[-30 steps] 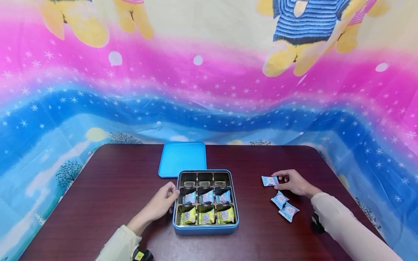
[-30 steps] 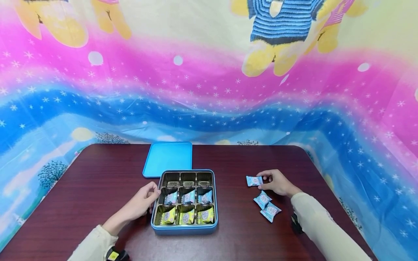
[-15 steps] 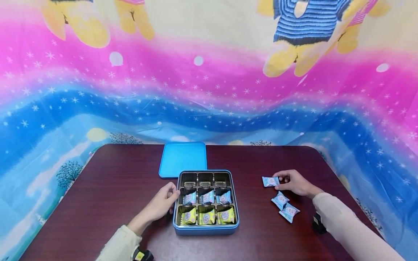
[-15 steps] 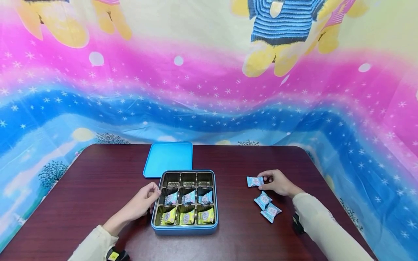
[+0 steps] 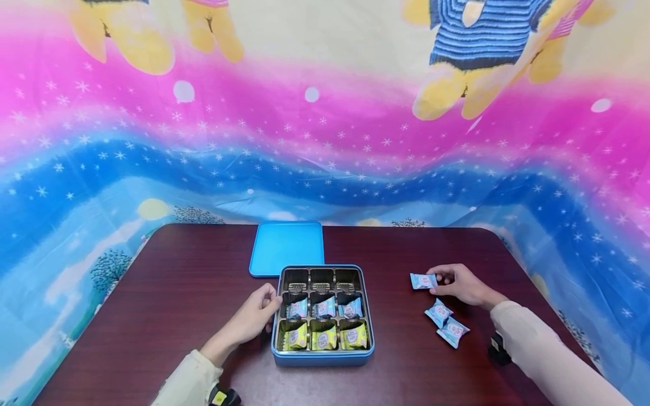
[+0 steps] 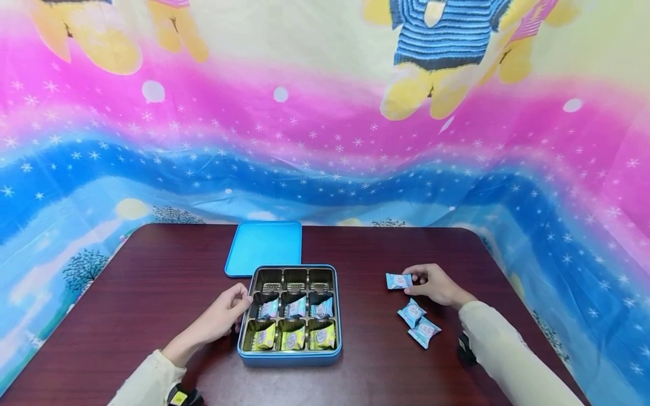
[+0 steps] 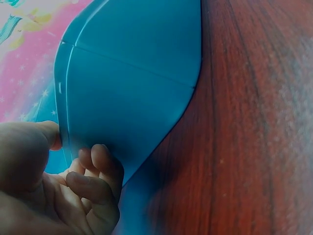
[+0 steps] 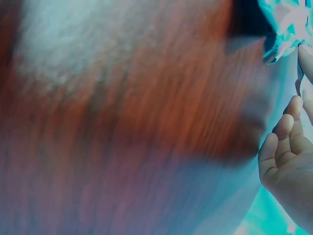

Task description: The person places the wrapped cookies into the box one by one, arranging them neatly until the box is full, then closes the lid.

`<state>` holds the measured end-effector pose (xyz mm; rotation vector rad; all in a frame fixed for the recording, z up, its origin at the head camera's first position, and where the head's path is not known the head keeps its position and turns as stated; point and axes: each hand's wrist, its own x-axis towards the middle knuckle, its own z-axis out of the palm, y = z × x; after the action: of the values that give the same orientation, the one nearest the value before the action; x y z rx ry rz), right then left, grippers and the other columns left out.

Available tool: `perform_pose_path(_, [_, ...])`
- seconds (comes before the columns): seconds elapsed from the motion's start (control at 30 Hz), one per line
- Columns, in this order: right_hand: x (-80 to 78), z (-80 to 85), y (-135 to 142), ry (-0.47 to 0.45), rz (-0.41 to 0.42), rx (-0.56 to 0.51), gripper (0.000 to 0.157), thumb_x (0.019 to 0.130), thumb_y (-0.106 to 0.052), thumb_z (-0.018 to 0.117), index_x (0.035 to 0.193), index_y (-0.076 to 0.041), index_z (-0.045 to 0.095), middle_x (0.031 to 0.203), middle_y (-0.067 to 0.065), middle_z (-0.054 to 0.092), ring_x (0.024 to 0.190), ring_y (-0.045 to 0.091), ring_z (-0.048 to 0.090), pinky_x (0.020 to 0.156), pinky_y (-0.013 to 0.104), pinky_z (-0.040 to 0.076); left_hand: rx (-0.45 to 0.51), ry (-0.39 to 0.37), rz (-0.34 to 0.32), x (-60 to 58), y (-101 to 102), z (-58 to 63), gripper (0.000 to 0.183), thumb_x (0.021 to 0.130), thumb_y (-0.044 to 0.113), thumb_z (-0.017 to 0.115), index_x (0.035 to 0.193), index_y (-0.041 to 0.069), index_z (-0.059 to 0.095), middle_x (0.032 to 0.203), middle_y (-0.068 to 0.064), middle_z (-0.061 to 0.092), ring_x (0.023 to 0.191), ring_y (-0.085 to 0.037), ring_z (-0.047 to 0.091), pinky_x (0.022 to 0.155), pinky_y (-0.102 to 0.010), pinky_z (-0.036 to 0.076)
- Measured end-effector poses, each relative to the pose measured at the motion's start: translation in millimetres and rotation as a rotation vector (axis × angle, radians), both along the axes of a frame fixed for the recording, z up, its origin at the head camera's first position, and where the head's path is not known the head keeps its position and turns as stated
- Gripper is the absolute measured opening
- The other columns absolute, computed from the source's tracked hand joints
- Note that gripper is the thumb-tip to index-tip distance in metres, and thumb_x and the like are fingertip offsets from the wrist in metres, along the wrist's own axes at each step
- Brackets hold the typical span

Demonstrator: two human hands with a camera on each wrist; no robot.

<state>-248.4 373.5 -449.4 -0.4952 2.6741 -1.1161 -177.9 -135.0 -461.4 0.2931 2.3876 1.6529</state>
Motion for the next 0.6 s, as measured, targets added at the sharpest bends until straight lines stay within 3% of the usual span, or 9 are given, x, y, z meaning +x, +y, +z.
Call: perform_pose_path(0.6, [1.9,8.5,-10.4,0.017,-0.017,-0.026,0.035,0.091,-0.015,0.075,0.121,0.001,0.066,0.084,0.005,0.047,0.064,0.013,0.038,0.056,0.029,0.037,0.001,0.003,-0.011,-0.2,-0.3,0.5,0.02,0.105,0.016,0.052,0.092,0.004,0.042,0.058,-0.001,0.046,0.05,-0.015,0.052,0.05,-0.027,0.046])
